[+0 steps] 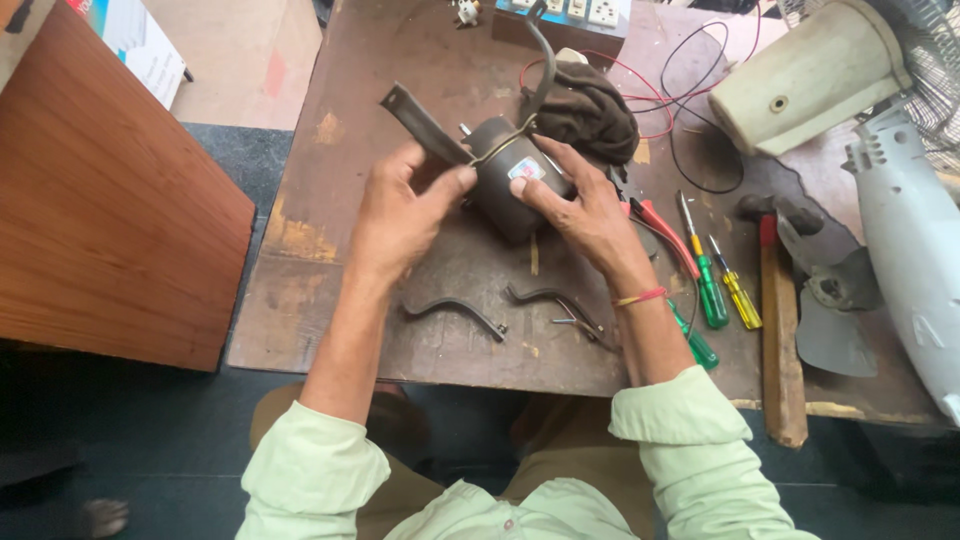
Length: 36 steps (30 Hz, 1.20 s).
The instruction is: The person disassembles a fan motor by removing metal mounting brackets using pliers and screwdrivers. They manipulate the motor housing and brackets on a workbench, then reattach the brackets to the motor.
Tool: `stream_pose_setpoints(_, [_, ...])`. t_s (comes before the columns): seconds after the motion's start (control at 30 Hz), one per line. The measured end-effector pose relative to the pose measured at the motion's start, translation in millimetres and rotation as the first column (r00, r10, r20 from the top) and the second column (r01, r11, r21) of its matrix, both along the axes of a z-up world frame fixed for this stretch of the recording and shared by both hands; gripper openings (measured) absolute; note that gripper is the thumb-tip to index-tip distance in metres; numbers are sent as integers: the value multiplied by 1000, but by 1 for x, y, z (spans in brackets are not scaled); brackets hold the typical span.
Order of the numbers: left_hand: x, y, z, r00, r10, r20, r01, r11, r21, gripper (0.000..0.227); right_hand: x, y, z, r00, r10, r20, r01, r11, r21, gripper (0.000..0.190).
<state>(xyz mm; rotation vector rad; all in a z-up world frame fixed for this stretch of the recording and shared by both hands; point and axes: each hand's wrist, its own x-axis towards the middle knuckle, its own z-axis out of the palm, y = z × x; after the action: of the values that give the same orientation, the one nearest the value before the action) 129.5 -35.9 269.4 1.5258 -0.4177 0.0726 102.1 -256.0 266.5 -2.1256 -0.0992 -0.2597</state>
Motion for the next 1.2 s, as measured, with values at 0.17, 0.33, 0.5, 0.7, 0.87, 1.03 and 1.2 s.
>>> stream_pose_setpoints(0.17, [8, -3, -7, 974, 184, 128, -214, 934, 285, 19, 7, -2, 8, 998, 58, -30, -57, 998, 29, 66])
stream_pose_setpoints(0.33, [11, -12, -8, 914, 258, 314, -350, 891, 288, 17, 11, -5, 16, 985, 63, -162, -53, 996, 66, 68])
stream_pose_setpoints(0.5, [-17, -14, -8, 848, 361, 388, -480, 834, 271, 17, 4, 1, 13, 991, 113, -71, -111, 993, 30, 66])
stream_pose_setpoints(0.7, [-19, -3, -11, 945, 250, 210, -298, 923, 243, 12, -41, -34, 35, 995, -101, 24, 102, 992, -73, 46])
stream_pose_setpoints(0.87, [-7, 11, -15, 884, 145, 445, -289, 917, 275, 16, -60, -101, 53, 932, -291, 218, 348, 888, -301, 26])
stream_pose_setpoints(1.03, [-6, 8, -13, 936, 157, 316, -242, 937, 251, 15, -57, -105, 8, 961, -271, 47, 240, 740, -628, 18])
stream_pose_setpoints(1.2, [-8, 9, -9, 993, 114, 15, -114, 993, 31, 31, -39, -112, 1, 979, -199, -47, 136, 807, -574, 38])
